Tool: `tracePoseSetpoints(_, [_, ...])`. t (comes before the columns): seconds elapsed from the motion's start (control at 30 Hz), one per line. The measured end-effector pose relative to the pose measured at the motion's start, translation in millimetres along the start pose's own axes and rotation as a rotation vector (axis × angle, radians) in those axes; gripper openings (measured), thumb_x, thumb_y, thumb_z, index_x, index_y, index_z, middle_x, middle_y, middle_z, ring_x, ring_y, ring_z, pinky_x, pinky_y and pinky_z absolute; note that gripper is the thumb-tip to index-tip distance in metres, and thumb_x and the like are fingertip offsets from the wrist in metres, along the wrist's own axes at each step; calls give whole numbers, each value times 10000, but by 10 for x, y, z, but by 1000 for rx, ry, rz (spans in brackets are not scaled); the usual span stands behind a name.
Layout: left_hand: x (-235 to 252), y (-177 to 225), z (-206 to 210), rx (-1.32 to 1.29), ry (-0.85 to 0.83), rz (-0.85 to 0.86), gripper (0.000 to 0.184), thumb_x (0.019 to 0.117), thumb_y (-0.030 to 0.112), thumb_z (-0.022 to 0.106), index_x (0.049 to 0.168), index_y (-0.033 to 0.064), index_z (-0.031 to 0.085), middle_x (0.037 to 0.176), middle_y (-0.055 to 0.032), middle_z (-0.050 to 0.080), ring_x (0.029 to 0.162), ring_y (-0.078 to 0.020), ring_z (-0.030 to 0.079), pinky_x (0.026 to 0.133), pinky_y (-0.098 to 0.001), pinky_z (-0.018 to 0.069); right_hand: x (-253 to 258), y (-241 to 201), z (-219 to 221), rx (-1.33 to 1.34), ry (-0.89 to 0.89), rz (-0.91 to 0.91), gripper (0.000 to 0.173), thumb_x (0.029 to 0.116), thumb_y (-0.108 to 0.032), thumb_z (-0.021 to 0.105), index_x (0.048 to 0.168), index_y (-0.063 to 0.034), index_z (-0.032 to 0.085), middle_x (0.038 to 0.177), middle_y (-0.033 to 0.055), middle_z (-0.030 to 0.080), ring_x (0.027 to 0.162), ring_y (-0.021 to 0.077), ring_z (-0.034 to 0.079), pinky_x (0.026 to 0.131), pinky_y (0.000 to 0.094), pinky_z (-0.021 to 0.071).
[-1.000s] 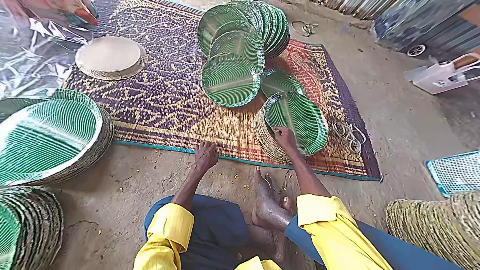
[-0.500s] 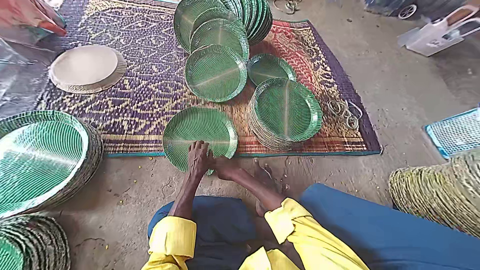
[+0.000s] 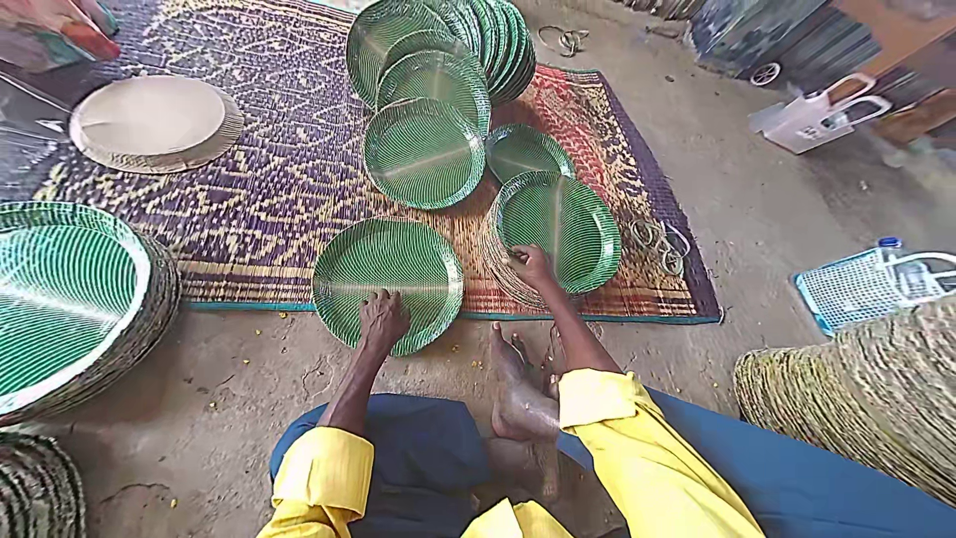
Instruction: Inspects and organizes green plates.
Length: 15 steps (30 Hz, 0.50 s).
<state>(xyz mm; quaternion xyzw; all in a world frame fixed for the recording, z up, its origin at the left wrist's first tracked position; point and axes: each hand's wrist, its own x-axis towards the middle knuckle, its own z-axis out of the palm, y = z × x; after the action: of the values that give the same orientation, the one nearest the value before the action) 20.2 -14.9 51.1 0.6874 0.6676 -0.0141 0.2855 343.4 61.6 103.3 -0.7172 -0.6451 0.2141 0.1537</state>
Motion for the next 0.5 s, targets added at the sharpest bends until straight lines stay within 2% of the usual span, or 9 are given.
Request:
tracePoseSetpoints(0.1, [15,7,9,-12,-16,-7,485,1043,374,525,1379,36,611,1401,-257,576,1339,-437,519,1090,-618,389,16,41,7,39,-12,5,360,966,-230,741,1237,3,699,1202,227,677,1082,355,663,977,533,513])
tracePoseSetpoints(0.23, [19,21,3,-9,-29,2,482,1048,375,516,1373,33,613,1407,-259,573,1340,-433,523,1094,-620,387,42,129,12,118,-11,1,374,964,-250,750,1238,0,697,1176,217,685,1028,328,671,945,507,527])
tracePoseSetpoints(0.5, [18,23,-10,-9,-24,7,472,1045,371,526,1352,28,626,1398,-258,580,1332,-435,530,1083,-622,394,19,78,-35,104,-26,12,332,1011,-244,685,1240,-4,703,1198,232,681,1054,350,672,961,526,520])
